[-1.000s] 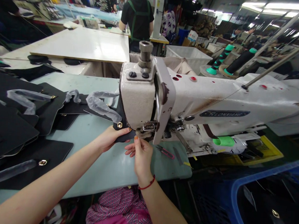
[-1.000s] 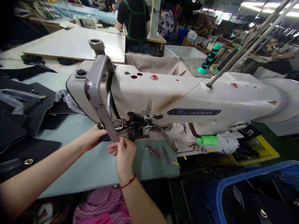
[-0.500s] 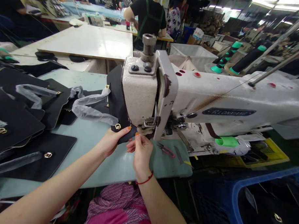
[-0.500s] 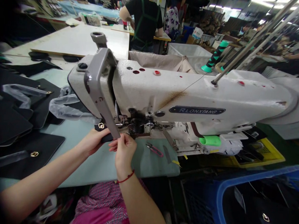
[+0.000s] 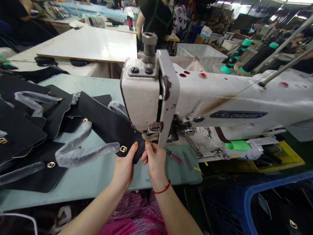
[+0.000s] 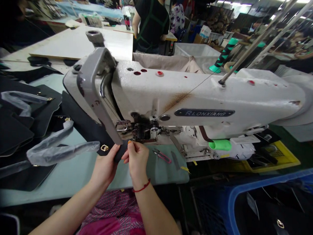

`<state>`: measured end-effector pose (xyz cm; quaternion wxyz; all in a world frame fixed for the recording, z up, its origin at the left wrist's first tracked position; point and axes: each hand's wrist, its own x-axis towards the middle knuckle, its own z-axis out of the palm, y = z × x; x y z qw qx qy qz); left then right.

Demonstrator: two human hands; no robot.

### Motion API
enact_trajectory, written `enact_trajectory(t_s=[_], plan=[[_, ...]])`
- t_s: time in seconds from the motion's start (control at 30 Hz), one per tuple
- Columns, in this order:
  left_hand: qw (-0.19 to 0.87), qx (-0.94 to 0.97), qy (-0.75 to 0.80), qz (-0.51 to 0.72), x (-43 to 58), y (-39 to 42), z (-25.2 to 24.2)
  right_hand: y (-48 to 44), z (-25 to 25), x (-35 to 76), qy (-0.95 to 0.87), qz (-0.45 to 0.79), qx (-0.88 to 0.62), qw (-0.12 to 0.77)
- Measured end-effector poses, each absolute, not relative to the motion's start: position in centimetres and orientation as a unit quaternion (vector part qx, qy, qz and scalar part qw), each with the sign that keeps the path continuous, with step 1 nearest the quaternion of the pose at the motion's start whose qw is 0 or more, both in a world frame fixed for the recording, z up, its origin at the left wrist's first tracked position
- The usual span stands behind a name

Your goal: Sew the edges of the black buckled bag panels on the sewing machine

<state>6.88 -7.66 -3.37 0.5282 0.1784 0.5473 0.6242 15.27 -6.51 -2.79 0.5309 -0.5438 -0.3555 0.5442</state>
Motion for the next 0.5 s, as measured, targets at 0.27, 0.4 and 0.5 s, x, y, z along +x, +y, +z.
enact_trajectory(t_s=[0.27, 0.4, 0.5], plan=[[0.479, 0.175, 0.568, 0.646, 11.0, -9.9, -3.6, -5.9, -3.1, 17.9, -0.417, 0.548, -0.545, 0.479], [0.518, 0.123, 0.522, 0.666, 12.3, -10.6, -3.1, -5.8, -2.6, 18.6, -0.438, 0.53, -0.552, 0.471], [0.545, 0.111, 0.511, 0.655, 13.1, -10.6, -2.8, -5.7, -1.9, 19.0, -0.472, 0.495, -0.566, 0.461]])
